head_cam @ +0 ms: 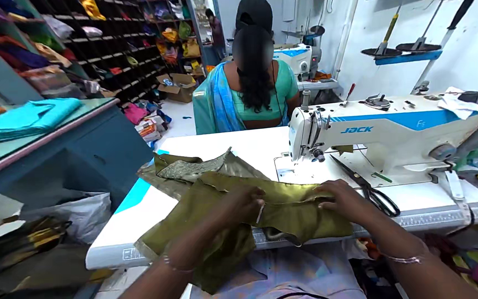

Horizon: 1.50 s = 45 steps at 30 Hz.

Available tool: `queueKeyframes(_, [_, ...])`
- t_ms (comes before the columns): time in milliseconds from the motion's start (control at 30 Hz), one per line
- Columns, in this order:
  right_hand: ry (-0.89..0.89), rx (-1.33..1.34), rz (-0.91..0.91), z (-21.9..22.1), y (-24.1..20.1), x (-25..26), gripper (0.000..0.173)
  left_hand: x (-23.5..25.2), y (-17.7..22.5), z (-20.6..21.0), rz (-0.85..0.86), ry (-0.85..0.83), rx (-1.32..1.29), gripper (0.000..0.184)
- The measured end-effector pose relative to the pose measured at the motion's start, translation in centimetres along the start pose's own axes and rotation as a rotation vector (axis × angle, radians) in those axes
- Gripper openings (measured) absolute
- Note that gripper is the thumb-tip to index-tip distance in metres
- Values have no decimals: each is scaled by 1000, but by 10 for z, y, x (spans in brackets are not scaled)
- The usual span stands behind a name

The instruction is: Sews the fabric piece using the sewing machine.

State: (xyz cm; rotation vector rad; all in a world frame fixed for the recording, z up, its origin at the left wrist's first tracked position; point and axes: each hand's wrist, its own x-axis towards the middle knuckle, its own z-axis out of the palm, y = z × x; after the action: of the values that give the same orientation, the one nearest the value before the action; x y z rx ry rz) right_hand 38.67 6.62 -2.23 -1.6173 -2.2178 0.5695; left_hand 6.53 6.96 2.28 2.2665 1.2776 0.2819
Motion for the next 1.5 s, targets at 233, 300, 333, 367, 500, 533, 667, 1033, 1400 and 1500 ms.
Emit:
queueKeyframes(233, [-42, -29, 27, 5, 9, 9, 17, 26, -14, 56, 1, -27, 116, 36])
queueKeyframes(300, [-62, -40, -2, -10, -2, 4, 18, 20, -18, 51, 69, -48, 56, 30])
queueKeyframes(333, [-57, -71, -51, -17, -9, 1, 17, 15, -18, 44, 103, -49, 17, 29])
queueKeyframes(367, [-42, -98, -118, -26, -19, -2, 15, 9, -19, 33, 139, -29, -27, 29])
queueKeyframes(500, [-43, 131, -504, -74, -66, -17, 16, -25, -25, -26, 323, 222, -300, 20])
queueKeyframes(533, [-180, 299, -593, -87, -79, -15, 20, -33, -28, -42, 385, 268, -393, 17])
queueKeyframes(667, [-539, 393, -653, -112, -147, 31, 26, -54, -36, -102, 453, 326, -578, 23])
queueKeyframes(1033, [796, -517, -933, -95, -212, 147, 17, -100, 4, -187, 357, 814, -206, 18])
queueKeyframes(1400, [249, -431, -724, 43, 15, 69, 14, 13, 81, 18, 370, -150, -122, 35])
queueKeyframes(1500, [274, -317, -615, 52, 46, 57, 20, 42, 72, 37, 385, -154, -86, 43])
